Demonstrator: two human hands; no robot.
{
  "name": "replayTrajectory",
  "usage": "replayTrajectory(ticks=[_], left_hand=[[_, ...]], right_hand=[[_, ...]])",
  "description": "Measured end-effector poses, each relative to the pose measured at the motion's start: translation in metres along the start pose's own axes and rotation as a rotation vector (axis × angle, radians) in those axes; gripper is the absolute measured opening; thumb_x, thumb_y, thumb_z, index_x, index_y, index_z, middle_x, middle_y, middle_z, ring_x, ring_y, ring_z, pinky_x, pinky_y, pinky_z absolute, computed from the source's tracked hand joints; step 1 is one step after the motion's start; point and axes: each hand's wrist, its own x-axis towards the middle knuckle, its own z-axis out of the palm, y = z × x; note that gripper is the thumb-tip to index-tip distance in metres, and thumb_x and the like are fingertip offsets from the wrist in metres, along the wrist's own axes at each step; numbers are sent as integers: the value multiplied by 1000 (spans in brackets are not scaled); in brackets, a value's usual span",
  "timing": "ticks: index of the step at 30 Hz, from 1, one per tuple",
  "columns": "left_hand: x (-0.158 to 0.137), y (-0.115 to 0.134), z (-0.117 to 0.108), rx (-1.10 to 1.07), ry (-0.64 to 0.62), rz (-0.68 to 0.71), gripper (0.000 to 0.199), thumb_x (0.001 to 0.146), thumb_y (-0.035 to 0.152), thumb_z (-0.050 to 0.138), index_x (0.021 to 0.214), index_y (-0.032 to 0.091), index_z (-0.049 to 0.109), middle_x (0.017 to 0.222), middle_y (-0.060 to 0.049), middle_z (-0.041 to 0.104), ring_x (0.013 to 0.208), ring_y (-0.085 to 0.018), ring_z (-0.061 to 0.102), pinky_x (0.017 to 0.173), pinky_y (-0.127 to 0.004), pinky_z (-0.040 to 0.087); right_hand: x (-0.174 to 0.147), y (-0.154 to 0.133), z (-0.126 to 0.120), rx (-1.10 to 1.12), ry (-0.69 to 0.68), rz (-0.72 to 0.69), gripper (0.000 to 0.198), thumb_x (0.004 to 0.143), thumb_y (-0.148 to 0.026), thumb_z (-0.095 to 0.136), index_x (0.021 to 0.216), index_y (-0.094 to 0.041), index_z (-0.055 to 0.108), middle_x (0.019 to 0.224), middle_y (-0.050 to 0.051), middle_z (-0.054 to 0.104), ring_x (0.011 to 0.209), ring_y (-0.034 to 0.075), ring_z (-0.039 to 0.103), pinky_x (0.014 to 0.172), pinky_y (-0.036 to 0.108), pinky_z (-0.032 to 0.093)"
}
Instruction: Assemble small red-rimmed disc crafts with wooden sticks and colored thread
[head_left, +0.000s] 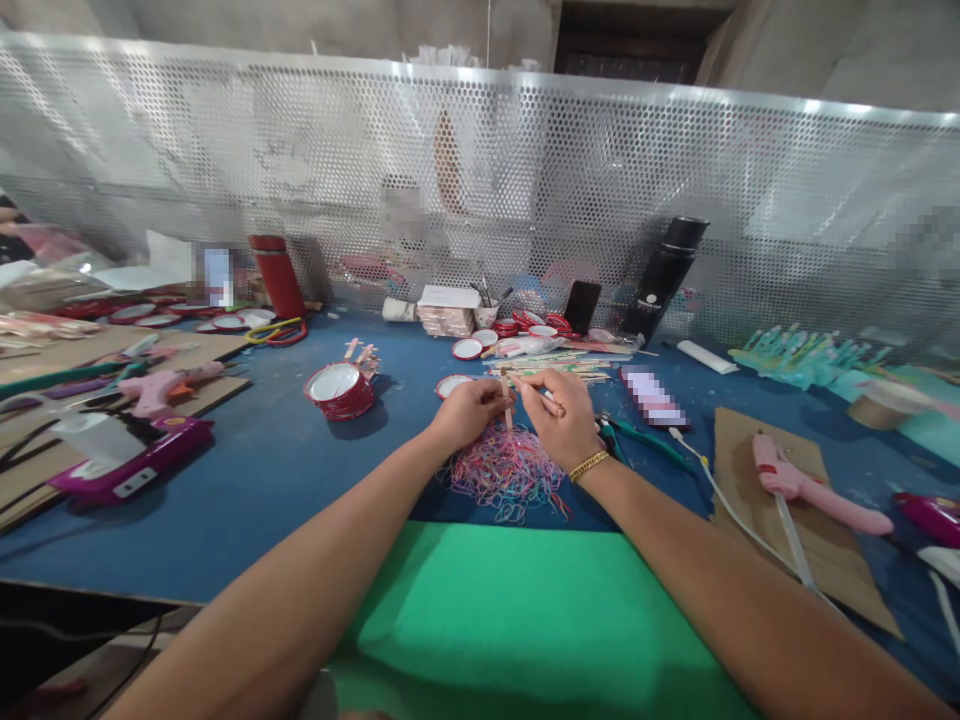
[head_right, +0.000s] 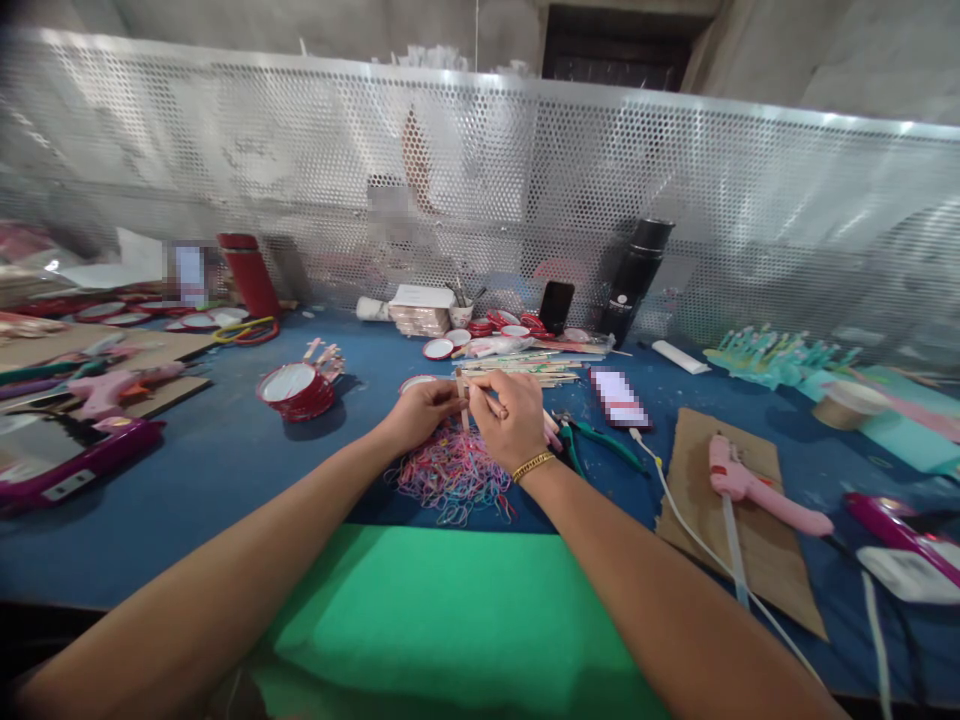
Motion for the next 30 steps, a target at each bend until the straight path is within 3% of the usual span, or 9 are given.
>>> replayTrajectory(ticks=[13,20,30], left_hand=[[0,0,0,-11,-6,-9,31,76,45,63,68,15,61,63,1,58,63,-13,53,62,-25,44],[0,-2,0,-83,-22,-59,34,74,48,68,81,14,67,64,0,62,61,-14,56,62,-26,46],[-2,0,0,-174,-35,-91,38,78,54,63,85,17,56,72,-2,71,61,-16,65,56,-26,48]], right_hand=[[1,0,0,7,-22,-8,12,89,-28,56,85,-25,66,83,1,71,83,20,62,86,36,41],[1,5,1,125,48,53,15,91,-30,53,91,-25,68,88,2,73,86,21,65,86,36,45],[0,7,2,219,36,124,20,93,-32,52,100,-26,70,98,3,74,96,22,67,86,36,49]])
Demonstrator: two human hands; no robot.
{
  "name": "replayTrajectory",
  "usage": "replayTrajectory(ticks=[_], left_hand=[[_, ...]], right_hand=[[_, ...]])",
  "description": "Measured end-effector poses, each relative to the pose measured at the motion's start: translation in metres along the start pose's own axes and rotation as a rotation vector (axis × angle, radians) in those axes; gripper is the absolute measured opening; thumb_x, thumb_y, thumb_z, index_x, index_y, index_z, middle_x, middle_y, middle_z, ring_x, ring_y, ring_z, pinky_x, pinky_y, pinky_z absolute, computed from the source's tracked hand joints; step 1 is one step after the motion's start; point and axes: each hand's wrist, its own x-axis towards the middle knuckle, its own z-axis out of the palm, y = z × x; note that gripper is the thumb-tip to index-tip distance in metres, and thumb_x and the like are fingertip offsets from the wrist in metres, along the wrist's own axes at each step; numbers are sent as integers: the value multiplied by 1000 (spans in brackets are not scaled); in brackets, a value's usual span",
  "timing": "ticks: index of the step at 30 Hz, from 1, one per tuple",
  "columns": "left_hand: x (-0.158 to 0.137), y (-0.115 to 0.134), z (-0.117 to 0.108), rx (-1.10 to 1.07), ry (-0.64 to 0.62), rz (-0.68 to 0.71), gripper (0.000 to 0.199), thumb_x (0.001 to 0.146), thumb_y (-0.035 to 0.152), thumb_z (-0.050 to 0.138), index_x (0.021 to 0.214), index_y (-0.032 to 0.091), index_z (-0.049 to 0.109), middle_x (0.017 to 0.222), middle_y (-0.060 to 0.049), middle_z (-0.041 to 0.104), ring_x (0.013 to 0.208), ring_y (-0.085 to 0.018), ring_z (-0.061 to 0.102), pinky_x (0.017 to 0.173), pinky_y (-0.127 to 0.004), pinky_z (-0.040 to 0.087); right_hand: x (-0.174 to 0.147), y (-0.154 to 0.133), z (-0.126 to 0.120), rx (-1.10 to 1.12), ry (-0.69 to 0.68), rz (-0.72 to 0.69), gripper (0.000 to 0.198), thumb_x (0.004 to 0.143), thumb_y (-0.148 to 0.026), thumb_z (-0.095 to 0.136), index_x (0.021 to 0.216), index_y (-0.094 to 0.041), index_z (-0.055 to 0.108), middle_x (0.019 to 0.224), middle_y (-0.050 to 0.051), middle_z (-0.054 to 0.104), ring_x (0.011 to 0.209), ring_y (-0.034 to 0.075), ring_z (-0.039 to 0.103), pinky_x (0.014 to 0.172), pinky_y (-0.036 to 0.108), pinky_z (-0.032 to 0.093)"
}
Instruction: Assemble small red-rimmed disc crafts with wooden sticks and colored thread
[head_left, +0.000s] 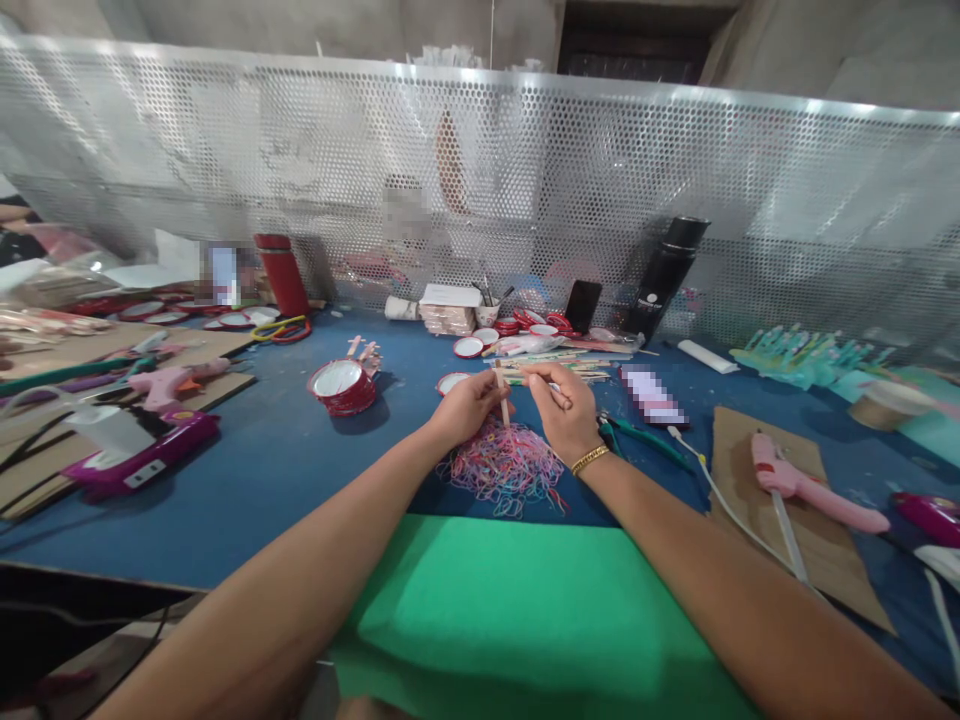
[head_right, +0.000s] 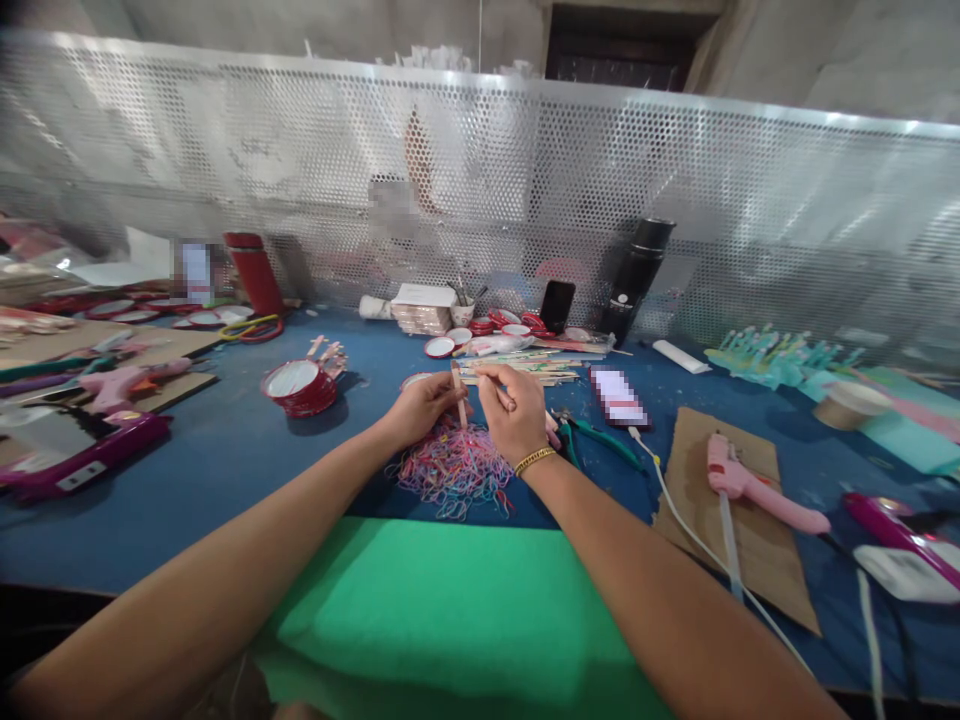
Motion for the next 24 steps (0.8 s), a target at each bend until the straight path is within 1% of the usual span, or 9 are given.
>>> replayTrajectory(ticks=[2,6,9,12,15,19,22,24], left_hand=[[-1,4,-2,-3,33,-21,40,78,56,63,87,18,56,73,-2,71,64,-17,67,54,-25,47],[-2,8,-3,20,65,-20,42,76,58,64,83,17,58,72,-1,71,69,-16,66,57,-23,46],[-1,7,-2,1,54,-9,43,74,57,66,83,16,60,74,-1,71,66,-14,64,57,-22,45],[-2,7,1,-83,48,-56,42,74,55,68,86,16,58,74,-2,70,62,-14,64,53,-22,44],[-4,11,2,-141,64,-112,40,78,55,64,91,19,53,77,-1,71,60,-15,66,50,-22,46],[-6,15,2,-157,100,-130,40,86,59,51,104,23,46,85,-1,72,59,-14,66,48,-21,45],[-4,13,1,-168,151,-131,40,87,59,48,107,24,46,81,0,71,62,-15,66,53,-23,48],[-3,9,0,-156,162,-112,39,87,58,50,102,22,50,80,-1,71,68,-16,67,61,-25,50]], right_hand=[[0,1,0,10,8,9,21,93,-32,51,100,-26,70,98,3,74,98,22,67,86,36,49],[0,1,0,30,12,11,20,93,-32,51,99,-26,70,97,3,74,98,22,68,86,36,50],[1,-1,-1,34,16,5,20,93,-32,52,99,-26,70,98,3,74,98,22,68,87,36,50],[1,-2,-1,36,11,-2,20,93,-32,52,99,-26,70,99,3,74,98,21,68,88,37,50],[1,-2,-1,30,7,-1,20,93,-32,52,99,-26,70,99,3,74,96,21,68,88,37,50],[0,-1,0,23,10,1,20,93,-32,52,99,-26,70,100,3,74,97,22,68,88,37,49],[-1,-1,0,19,10,-2,21,94,-33,51,100,-27,70,100,3,74,98,22,67,89,37,49],[-1,-1,0,11,8,-4,21,94,-33,51,100,-27,70,99,3,74,97,22,67,89,37,49]])
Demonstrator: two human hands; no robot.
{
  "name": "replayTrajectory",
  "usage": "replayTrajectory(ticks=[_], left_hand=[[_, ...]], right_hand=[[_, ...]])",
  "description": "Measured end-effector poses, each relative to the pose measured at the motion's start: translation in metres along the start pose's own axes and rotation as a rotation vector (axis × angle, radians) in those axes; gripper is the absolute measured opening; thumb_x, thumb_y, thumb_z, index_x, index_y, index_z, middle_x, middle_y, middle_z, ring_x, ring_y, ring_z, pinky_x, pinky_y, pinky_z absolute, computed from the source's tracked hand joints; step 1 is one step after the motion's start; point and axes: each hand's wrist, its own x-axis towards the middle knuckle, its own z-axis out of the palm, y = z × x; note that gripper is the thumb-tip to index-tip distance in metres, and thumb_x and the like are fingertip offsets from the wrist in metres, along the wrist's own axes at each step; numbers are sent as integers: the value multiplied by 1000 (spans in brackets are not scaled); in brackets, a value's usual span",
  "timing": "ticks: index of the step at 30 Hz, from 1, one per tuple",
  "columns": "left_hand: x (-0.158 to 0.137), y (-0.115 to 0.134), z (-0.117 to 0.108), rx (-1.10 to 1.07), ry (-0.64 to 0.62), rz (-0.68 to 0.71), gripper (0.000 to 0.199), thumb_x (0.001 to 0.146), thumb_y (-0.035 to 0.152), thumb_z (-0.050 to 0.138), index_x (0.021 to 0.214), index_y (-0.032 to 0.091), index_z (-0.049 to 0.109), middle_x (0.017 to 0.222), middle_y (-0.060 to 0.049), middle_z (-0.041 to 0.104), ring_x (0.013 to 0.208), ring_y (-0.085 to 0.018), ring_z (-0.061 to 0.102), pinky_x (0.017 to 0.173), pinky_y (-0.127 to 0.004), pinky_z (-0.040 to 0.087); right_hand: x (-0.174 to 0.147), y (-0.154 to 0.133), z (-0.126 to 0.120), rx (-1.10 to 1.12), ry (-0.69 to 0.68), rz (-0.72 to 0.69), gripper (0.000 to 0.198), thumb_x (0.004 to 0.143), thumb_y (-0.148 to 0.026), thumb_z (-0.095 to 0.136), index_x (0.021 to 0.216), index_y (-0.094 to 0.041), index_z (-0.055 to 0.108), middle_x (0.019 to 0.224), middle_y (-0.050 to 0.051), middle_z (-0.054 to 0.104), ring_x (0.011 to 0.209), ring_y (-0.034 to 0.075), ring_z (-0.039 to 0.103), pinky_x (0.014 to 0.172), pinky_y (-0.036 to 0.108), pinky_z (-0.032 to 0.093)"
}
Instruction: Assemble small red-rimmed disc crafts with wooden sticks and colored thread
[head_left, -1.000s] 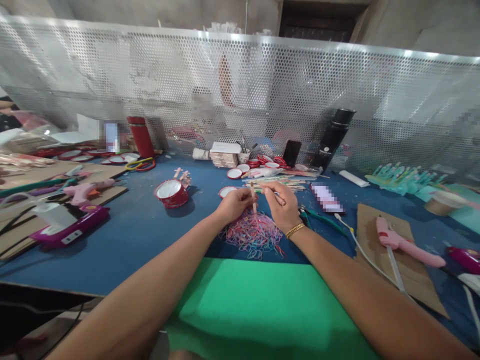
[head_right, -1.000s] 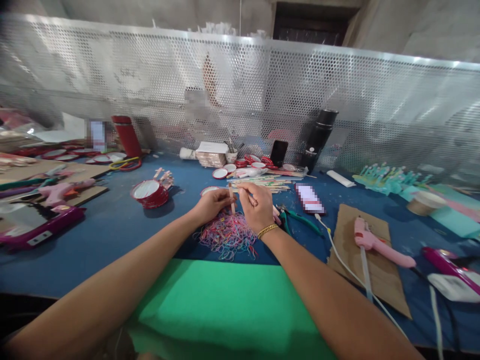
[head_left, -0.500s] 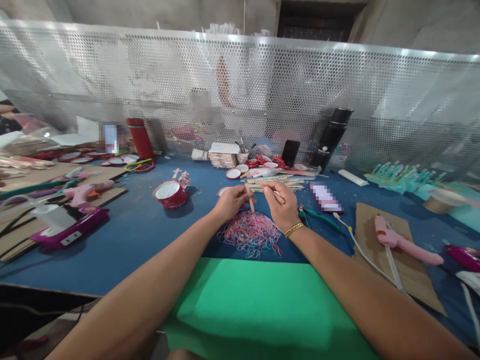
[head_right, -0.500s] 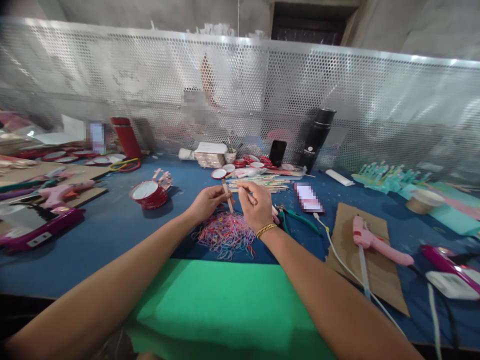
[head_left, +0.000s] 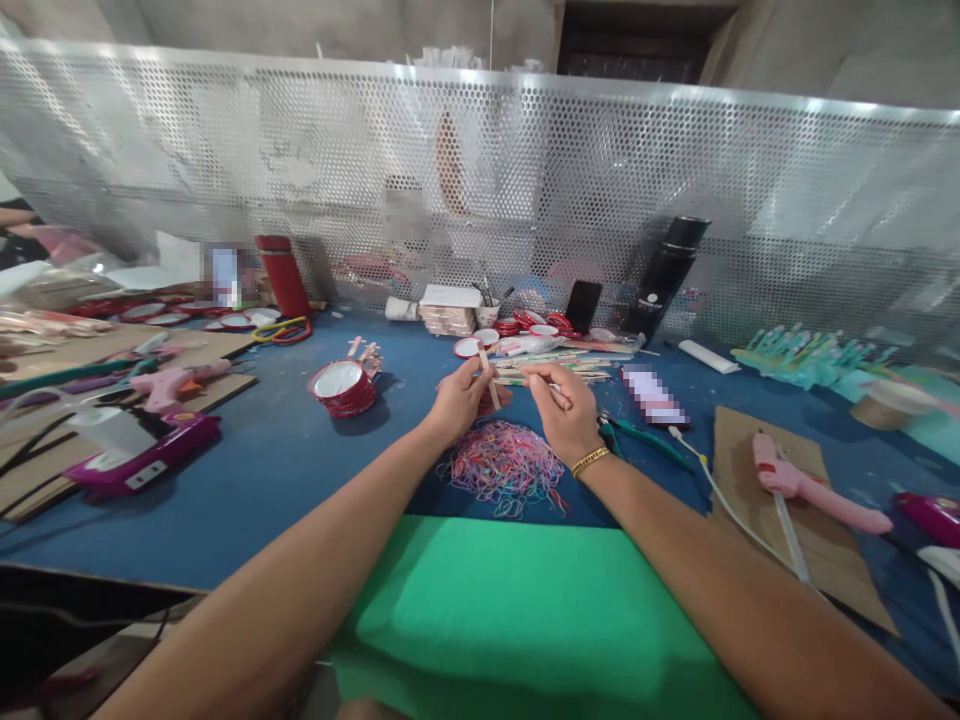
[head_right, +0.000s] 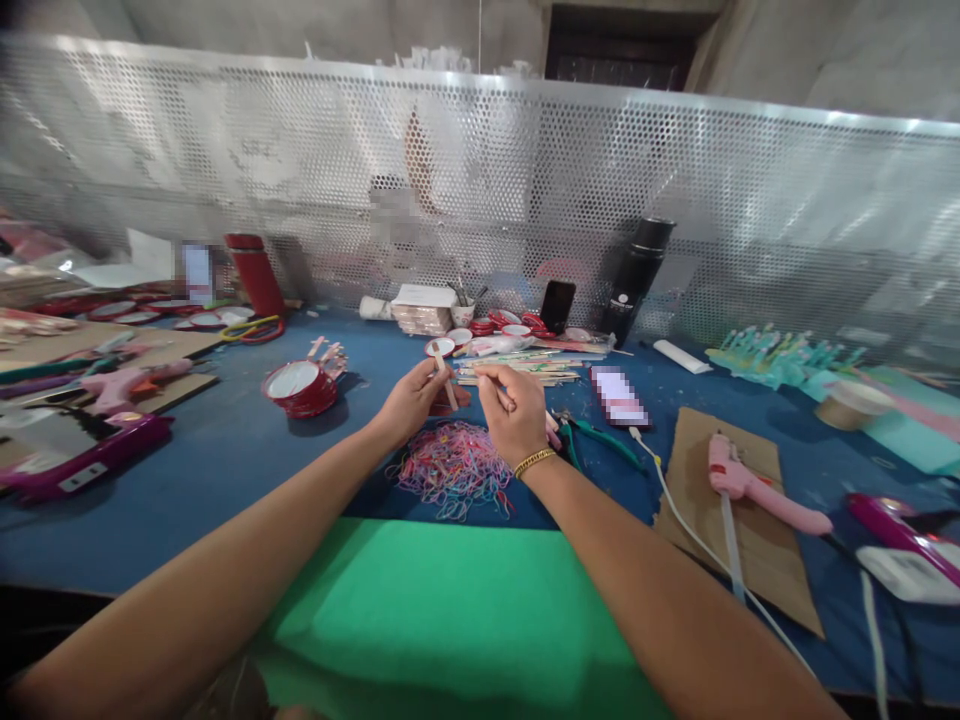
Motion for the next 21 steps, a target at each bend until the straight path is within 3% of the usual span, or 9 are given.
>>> replayTrajectory(ticks=[3,7,14,21], left_hand=[[2,-4,-2,115,-21,74,40,84,56,53,89,17,60,84,-4,71,77,-16,65,68,-24,49],[5,-7,-5,262,-56,163,40,80,54,59,78,16,69,85,-4,72,75,-15,61,63,-22,45],[7,-12,-5,131,-90,61,45,71,59,67,77,14,69,66,-2,66,55,-12,53,54,-24,42],[7,-15,-6,209,-108,34,45,70,58,68,72,13,67,61,0,63,52,-9,48,51,-21,38]], right_hand=[[0,0,0,-11,2,-3,21,93,-33,51,99,-27,70,98,3,74,95,22,68,88,37,49],[0,1,0,-19,0,-3,21,94,-33,51,100,-27,70,99,3,74,96,22,68,88,38,49],[0,-4,-1,3,-7,-4,20,93,-32,53,98,-26,71,97,3,75,95,22,68,90,38,49],[-1,-6,-1,21,-21,9,19,91,-31,54,99,-27,71,100,2,75,96,22,68,89,38,49]])
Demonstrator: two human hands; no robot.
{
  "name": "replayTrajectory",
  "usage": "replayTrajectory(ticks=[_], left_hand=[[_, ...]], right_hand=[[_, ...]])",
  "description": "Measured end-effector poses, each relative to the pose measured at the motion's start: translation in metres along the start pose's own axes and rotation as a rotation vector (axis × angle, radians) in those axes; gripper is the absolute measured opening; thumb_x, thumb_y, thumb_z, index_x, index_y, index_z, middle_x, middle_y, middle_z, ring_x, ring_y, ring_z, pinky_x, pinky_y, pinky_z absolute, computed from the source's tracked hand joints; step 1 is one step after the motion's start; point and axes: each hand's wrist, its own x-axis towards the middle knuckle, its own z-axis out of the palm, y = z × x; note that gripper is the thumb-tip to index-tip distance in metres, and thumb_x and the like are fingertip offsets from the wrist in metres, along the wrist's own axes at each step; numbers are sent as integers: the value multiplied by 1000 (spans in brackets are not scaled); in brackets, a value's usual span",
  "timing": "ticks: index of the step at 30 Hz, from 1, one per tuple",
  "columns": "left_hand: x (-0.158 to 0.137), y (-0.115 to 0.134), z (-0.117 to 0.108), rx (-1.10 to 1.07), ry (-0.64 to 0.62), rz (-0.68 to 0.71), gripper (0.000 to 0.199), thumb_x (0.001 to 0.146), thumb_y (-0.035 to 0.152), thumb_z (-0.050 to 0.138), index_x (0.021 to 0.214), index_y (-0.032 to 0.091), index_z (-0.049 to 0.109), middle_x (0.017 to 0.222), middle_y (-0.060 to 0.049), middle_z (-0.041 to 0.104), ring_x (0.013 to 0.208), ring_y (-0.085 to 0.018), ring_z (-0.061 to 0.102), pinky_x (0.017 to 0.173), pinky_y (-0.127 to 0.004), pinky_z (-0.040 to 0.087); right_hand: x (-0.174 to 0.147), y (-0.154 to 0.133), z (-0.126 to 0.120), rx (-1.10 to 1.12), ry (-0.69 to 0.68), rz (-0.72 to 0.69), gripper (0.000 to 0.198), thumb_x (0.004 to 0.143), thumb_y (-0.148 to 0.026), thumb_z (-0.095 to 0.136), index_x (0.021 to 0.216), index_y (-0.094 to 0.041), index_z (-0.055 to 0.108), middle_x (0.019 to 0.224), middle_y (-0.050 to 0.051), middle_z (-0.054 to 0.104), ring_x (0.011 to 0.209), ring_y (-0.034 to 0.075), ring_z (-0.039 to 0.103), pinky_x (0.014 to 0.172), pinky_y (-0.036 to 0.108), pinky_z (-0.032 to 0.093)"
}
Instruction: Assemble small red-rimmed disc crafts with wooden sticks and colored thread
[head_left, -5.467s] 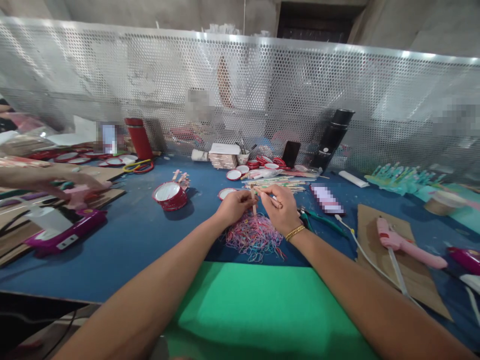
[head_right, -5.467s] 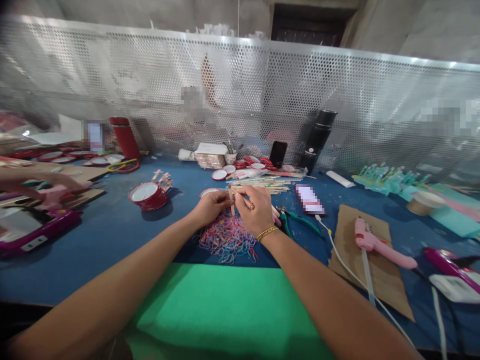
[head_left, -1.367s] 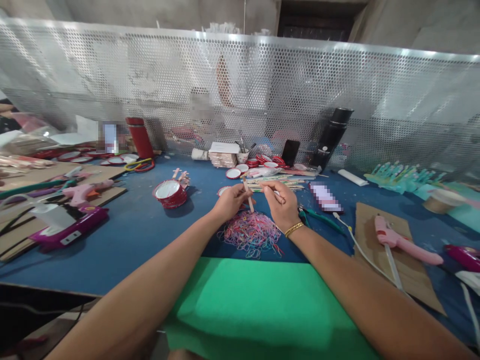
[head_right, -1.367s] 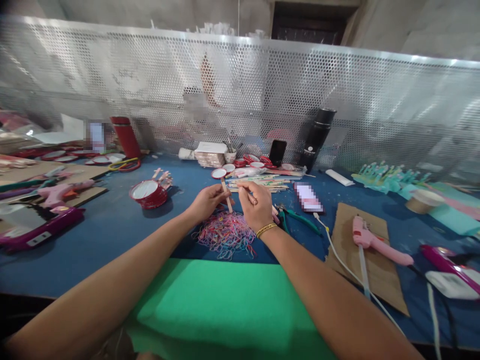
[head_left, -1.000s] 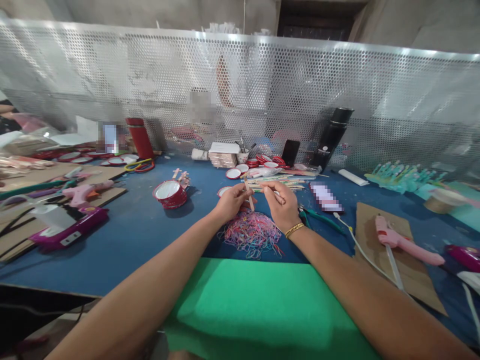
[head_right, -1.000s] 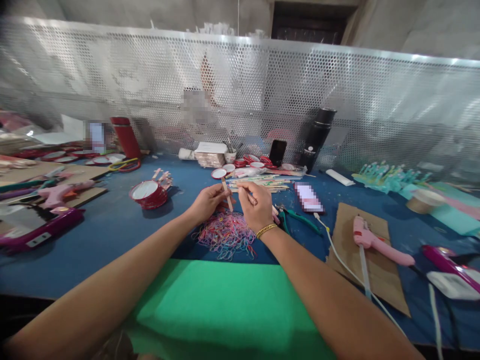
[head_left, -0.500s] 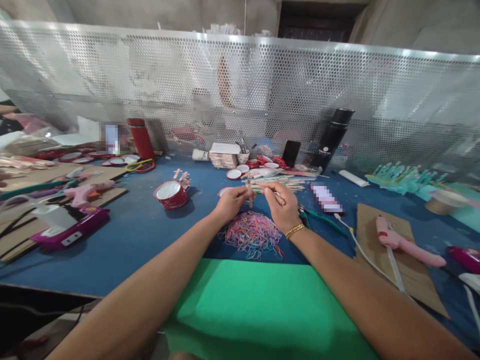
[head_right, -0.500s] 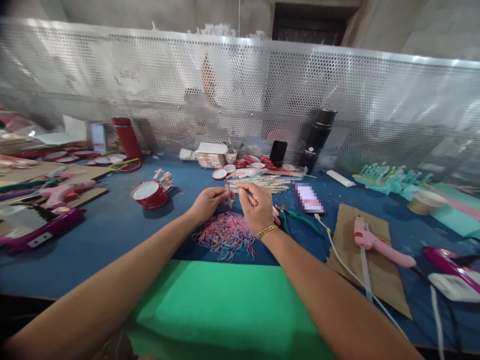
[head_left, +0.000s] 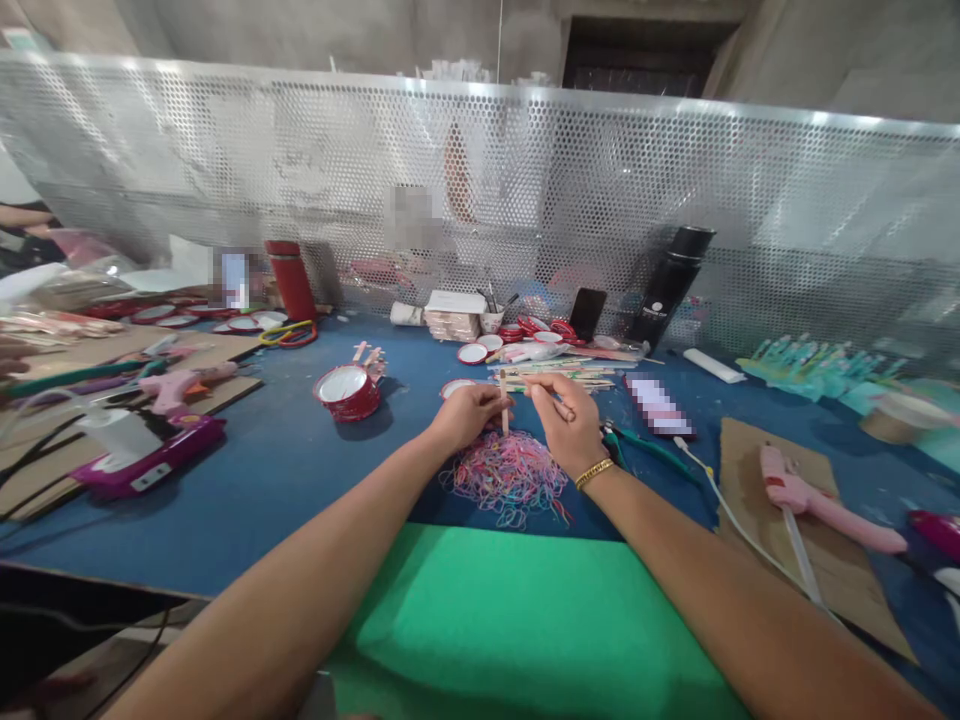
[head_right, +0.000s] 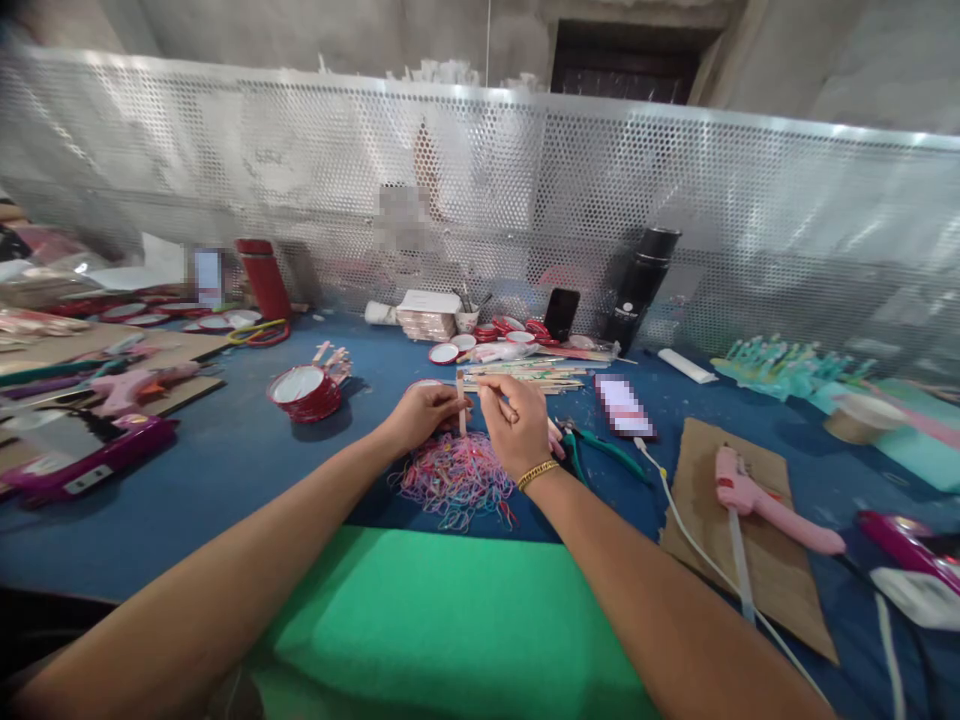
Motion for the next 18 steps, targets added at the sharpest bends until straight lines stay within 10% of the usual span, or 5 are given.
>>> replayTrajectory(ticks=[18], left_hand=[[-1,4,3,-80,-24,21,39,64,49,78,62,14,61,56,3,58,54,-10,52,56,-22,44]], right_hand=[[-2,-8,0,-85,-50,-53,15,88,-25,54,86,-25,69,82,0,72,83,19,63,84,36,43]])
